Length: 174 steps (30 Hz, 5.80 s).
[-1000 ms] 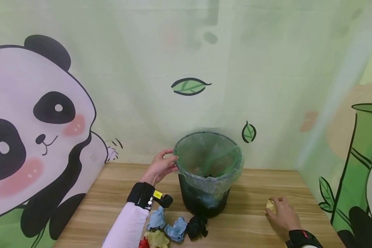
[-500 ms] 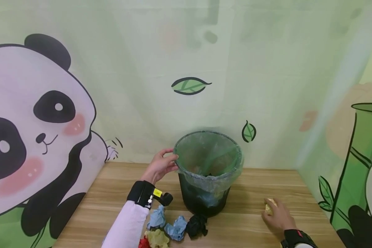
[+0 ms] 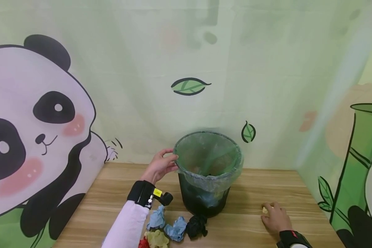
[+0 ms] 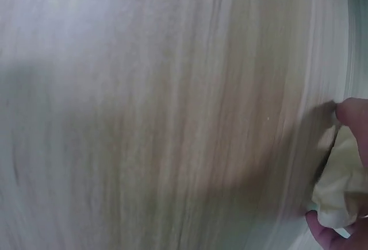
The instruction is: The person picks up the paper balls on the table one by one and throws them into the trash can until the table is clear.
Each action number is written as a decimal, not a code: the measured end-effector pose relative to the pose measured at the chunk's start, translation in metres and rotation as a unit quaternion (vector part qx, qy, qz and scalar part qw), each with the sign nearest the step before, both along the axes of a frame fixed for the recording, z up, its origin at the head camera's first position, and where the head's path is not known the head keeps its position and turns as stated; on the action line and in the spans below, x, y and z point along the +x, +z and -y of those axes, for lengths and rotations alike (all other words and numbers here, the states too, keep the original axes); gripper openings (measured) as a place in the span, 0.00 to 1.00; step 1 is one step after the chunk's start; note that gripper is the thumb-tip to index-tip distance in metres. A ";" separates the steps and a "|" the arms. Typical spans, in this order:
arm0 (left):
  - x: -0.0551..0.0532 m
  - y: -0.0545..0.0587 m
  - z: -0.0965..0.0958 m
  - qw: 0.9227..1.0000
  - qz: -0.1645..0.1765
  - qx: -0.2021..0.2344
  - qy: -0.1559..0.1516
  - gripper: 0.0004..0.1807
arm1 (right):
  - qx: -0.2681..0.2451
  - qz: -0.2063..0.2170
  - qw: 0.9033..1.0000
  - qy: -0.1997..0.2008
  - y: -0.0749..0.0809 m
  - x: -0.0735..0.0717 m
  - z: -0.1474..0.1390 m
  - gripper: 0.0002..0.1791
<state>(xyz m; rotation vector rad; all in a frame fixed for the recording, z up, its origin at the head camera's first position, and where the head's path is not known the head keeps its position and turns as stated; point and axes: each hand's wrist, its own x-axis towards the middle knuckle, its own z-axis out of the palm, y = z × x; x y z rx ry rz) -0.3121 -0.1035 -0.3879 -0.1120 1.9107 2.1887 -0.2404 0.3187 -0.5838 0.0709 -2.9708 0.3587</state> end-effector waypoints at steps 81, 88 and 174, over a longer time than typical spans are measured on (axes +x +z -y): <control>-0.001 0.001 -0.001 1.000 0.005 0.000 0.001 0.22 | 0.093 -0.146 0.973 0.152 0.238 -0.083 0.053 0.14; -0.002 0.000 -0.001 1.000 0.008 0.000 0.002 0.22 | 0.088 -0.133 0.974 0.162 0.254 -0.084 0.064 0.14; -0.002 -0.001 0.002 1.000 0.012 0.020 -0.012 0.24 | -0.033 -0.121 0.976 0.178 0.267 -0.053 0.138 0.10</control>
